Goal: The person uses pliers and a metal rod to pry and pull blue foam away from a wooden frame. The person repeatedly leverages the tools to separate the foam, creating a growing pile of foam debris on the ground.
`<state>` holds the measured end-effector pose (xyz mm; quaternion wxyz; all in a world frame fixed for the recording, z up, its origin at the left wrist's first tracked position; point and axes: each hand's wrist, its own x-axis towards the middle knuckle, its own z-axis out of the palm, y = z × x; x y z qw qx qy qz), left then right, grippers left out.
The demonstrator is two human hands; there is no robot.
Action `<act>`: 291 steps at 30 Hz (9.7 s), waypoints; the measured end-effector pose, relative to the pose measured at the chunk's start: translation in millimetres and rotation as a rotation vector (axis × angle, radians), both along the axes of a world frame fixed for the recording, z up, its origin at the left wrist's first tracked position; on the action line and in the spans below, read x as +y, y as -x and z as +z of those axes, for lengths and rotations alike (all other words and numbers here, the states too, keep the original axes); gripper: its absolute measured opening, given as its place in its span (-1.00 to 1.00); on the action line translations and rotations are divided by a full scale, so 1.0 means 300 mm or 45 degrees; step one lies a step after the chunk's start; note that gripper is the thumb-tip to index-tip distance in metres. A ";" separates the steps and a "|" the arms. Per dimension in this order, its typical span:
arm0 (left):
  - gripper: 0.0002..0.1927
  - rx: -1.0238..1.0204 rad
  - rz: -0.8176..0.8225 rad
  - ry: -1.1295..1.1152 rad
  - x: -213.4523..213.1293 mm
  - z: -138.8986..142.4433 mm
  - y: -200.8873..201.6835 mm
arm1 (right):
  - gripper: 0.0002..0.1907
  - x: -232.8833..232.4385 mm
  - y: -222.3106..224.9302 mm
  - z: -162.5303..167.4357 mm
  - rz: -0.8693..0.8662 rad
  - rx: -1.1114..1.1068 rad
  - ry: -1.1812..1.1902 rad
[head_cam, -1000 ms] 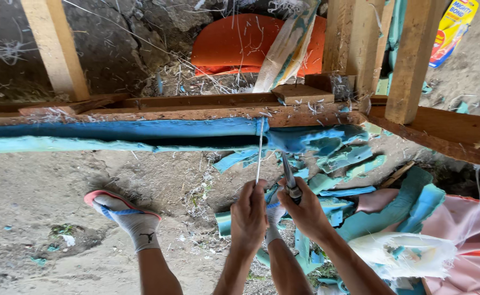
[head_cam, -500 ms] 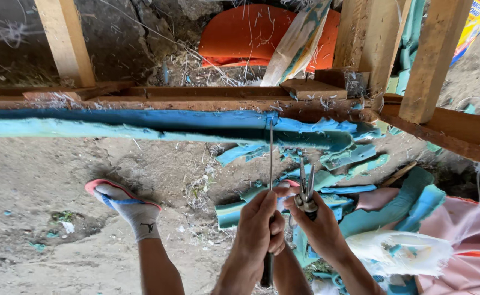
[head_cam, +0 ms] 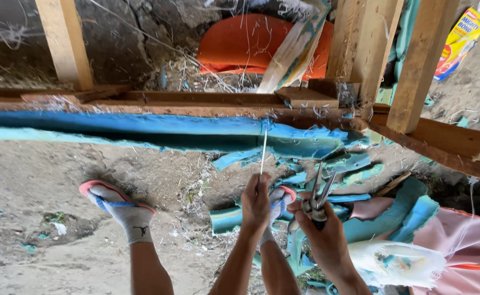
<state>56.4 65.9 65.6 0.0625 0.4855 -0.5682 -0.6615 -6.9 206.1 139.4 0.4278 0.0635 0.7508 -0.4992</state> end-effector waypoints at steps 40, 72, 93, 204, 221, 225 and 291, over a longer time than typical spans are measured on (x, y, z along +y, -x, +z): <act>-0.56 0.081 -0.192 0.292 -0.149 -0.019 0.000 | -0.23 -0.164 0.287 0.067 0.327 -0.900 0.295; -0.60 -0.178 0.033 -0.011 0.046 0.063 -0.434 | -0.42 -0.291 0.175 -0.010 0.308 -0.595 0.057; -0.62 -0.094 -0.135 -0.030 -0.036 0.172 -0.309 | -0.78 -0.475 0.149 -0.197 0.364 1.088 -0.137; -0.68 0.288 0.143 -0.541 -0.090 -0.049 -0.085 | -0.55 -0.196 0.088 -0.076 0.259 -0.030 0.079; -0.61 0.160 -0.302 0.228 -0.302 -0.039 -0.067 | -0.37 -0.297 0.185 -0.037 0.460 -0.562 0.291; -0.59 0.071 -0.304 0.172 -0.223 -0.043 -0.259 | -0.33 -0.326 0.188 -0.076 0.230 -0.840 0.506; -0.60 -0.181 -0.248 -0.199 -0.353 0.353 -0.482 | -0.48 -0.417 0.041 0.047 0.621 0.507 -0.708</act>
